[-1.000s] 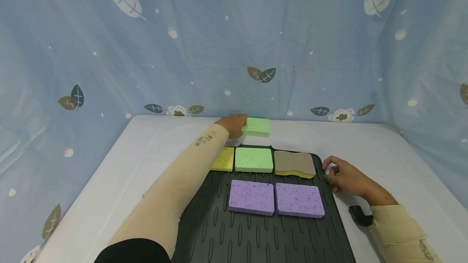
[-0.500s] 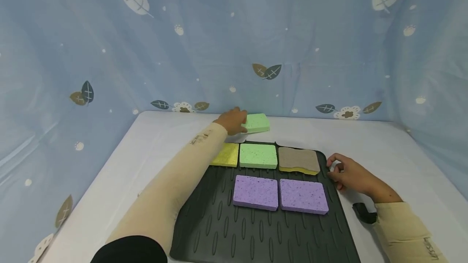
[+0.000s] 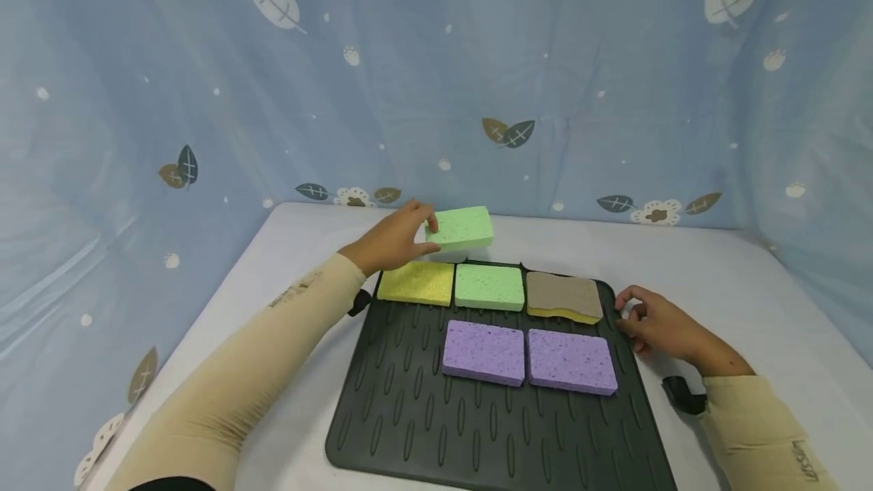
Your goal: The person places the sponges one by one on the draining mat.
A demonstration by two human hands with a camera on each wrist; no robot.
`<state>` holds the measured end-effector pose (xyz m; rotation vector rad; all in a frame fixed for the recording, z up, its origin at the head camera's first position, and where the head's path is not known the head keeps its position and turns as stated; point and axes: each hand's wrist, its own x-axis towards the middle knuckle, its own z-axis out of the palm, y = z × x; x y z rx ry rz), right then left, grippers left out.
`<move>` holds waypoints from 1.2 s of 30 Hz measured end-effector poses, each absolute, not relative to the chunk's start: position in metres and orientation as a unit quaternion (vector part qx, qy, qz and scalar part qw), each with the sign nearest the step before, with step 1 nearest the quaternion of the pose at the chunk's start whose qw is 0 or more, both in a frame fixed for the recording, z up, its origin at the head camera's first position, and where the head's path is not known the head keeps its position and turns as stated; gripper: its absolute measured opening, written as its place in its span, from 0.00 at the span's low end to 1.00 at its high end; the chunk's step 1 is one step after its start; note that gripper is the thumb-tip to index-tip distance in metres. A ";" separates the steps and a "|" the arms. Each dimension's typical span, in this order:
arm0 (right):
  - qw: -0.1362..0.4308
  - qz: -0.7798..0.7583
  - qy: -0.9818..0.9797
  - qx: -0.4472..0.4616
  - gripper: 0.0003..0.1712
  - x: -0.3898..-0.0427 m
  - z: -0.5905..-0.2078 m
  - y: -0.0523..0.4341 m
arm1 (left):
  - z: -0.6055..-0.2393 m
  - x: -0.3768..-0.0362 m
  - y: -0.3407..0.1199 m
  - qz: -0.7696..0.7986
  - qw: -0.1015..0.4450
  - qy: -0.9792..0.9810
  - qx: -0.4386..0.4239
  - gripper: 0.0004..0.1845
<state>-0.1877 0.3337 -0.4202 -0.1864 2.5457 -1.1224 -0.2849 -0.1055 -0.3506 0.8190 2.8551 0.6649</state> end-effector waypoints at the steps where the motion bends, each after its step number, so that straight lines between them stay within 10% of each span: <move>1: 0.175 -0.394 0.900 -0.066 0.15 -0.188 -0.420 0.334 | -0.350 -0.278 -0.111 0.221 0.045 0.936 0.269 0.16; 19: 0.171 -0.374 0.909 -0.063 0.14 -0.192 -0.415 0.335 | -0.374 -0.178 -0.169 0.248 -0.018 0.932 0.263 0.18; 36: 0.177 -0.385 0.904 -0.057 0.15 -0.186 -0.417 0.330 | -0.380 -0.148 -0.188 0.224 0.040 0.933 0.277 0.19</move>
